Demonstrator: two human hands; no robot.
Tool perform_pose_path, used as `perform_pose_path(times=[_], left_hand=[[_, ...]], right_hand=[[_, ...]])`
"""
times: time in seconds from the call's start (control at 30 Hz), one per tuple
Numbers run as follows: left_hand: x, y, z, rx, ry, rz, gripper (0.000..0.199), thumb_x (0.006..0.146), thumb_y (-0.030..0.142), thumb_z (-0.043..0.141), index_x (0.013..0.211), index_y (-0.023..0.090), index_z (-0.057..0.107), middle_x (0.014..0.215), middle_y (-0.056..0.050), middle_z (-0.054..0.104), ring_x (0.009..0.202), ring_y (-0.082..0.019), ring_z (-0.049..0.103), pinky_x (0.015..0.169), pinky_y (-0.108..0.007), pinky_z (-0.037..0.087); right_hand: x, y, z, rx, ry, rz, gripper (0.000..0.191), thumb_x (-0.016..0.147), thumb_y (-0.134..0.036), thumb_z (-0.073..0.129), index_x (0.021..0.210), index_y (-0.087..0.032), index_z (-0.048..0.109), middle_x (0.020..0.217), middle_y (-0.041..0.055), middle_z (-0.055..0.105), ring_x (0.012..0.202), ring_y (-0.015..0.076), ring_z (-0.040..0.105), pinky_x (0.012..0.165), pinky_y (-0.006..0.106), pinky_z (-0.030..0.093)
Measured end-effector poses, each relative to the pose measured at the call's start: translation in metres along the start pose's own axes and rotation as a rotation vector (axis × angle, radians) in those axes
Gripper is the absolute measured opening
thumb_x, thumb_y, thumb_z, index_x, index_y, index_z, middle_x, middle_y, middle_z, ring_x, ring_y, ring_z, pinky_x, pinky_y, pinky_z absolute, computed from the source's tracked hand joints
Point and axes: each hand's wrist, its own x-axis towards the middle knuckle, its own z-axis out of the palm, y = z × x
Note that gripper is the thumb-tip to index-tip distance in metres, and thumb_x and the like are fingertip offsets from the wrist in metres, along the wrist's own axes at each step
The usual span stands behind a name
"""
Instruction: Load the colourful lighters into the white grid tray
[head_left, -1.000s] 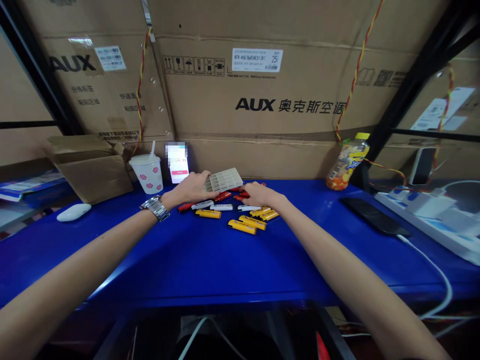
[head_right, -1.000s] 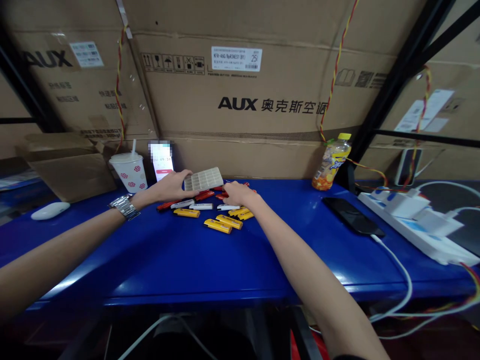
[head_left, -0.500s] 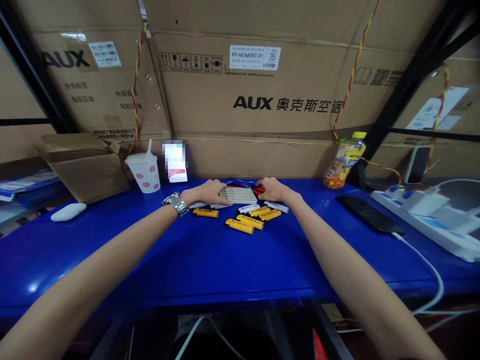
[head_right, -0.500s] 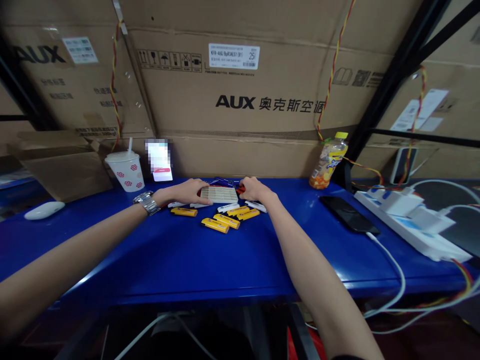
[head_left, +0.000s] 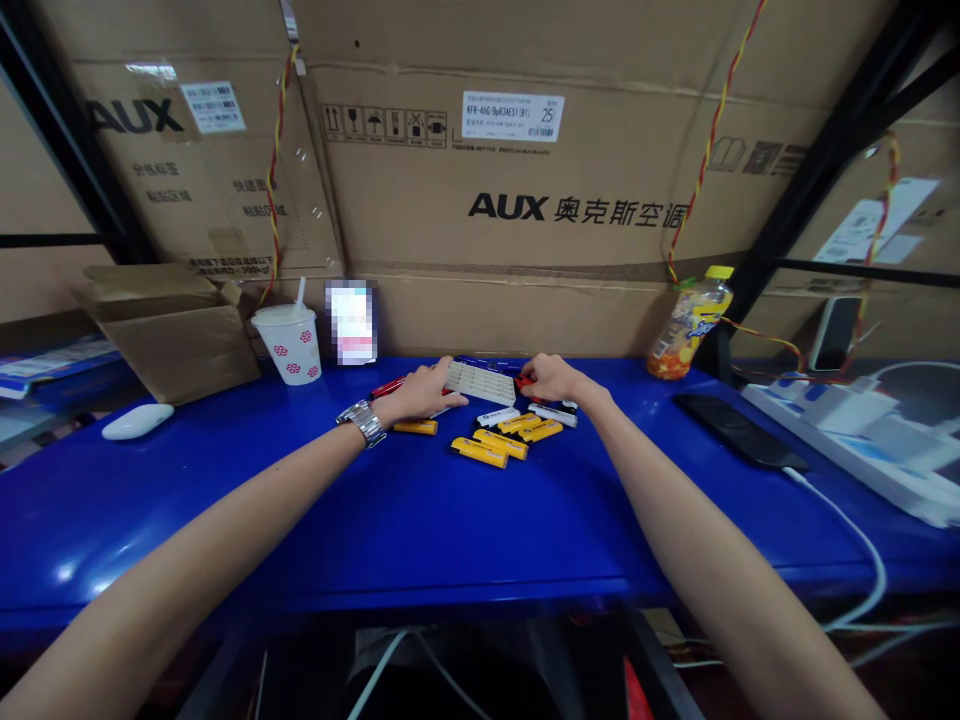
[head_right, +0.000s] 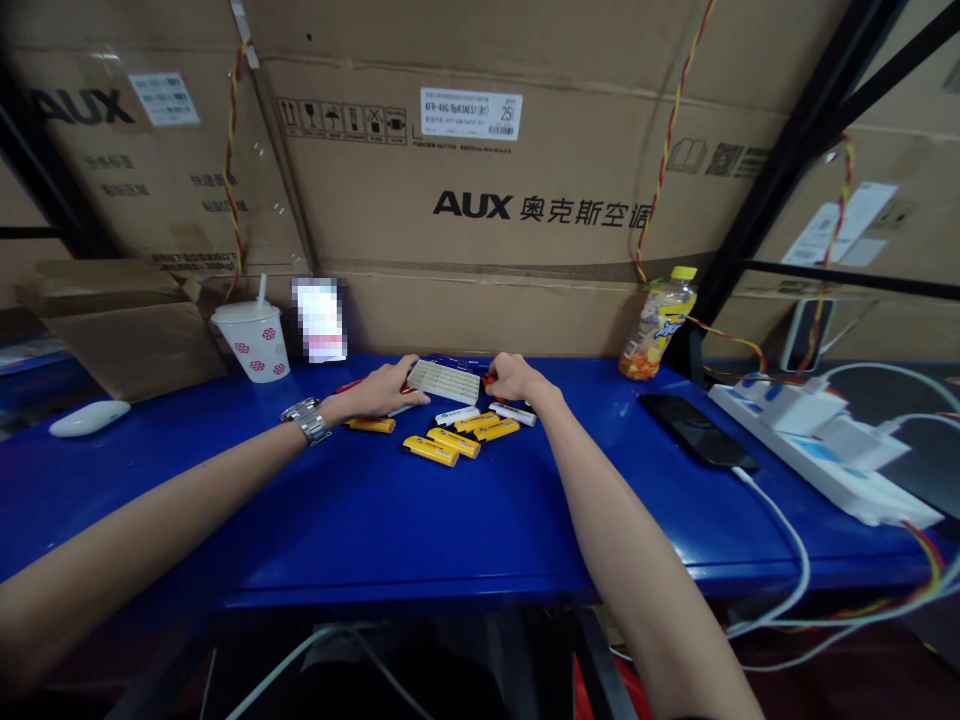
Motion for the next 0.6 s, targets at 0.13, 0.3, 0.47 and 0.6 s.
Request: perform_pose_path(times=[0.13, 0.3, 0.47, 0.6], left_hand=[[-0.01, -0.002, -0.001, 0.054, -0.113, -0.006, 0.085, 0.078, 0.061, 0.055, 0.144, 0.013, 0.031, 0.143, -0.022, 0.046, 0.129, -0.037, 0.044, 0.098, -0.045, 0.038], [-0.03, -0.001, -0.016, 0.034, -0.183, 0.123, 0.072, 0.086, 0.058, 0.045, 0.145, 0.017, 0.036, 0.143, -0.016, 0.048, 0.128, -0.031, 0.046, 0.099, -0.039, 0.037], [-0.036, -0.004, -0.024, 0.147, 0.008, 0.081, 0.043, 0.095, 0.041, 0.034, 0.104, 0.017, 0.068, 0.094, -0.011, 0.071, 0.081, -0.02, 0.063, 0.075, -0.031, 0.042], [-0.027, -0.005, -0.026, 0.239, 0.021, 0.098, 0.035, 0.087, 0.037, 0.045, 0.09, 0.016, 0.073, 0.085, -0.011, 0.069, 0.077, -0.021, 0.059, 0.069, -0.031, 0.04]], right_hand=[[0.0, 0.004, 0.0, 0.044, 0.012, -0.018, 0.026, 0.066, -0.019, 0.062, 0.089, -0.013, 0.074, 0.07, 0.0041, 0.067, 0.063, 0.015, 0.057, 0.056, 0.025, 0.04], [0.0, 0.007, -0.001, 0.045, 0.001, 0.046, 0.02, 0.063, -0.02, 0.066, 0.08, -0.014, 0.074, 0.068, 0.0039, 0.067, 0.062, 0.0145, 0.057, 0.052, 0.024, 0.038], [0.0, 0.007, 0.0, 0.018, 0.001, 0.077, 0.013, 0.067, -0.026, 0.068, 0.071, -0.014, 0.072, 0.061, 0.003, 0.063, 0.057, 0.0137, 0.055, 0.05, 0.024, 0.036], [-0.001, 0.005, 0.0, 0.019, 0.067, 0.059, 0.019, 0.077, -0.031, 0.062, 0.073, -0.015, 0.071, 0.065, 0.0057, 0.065, 0.061, 0.0155, 0.057, 0.057, 0.026, 0.04]])
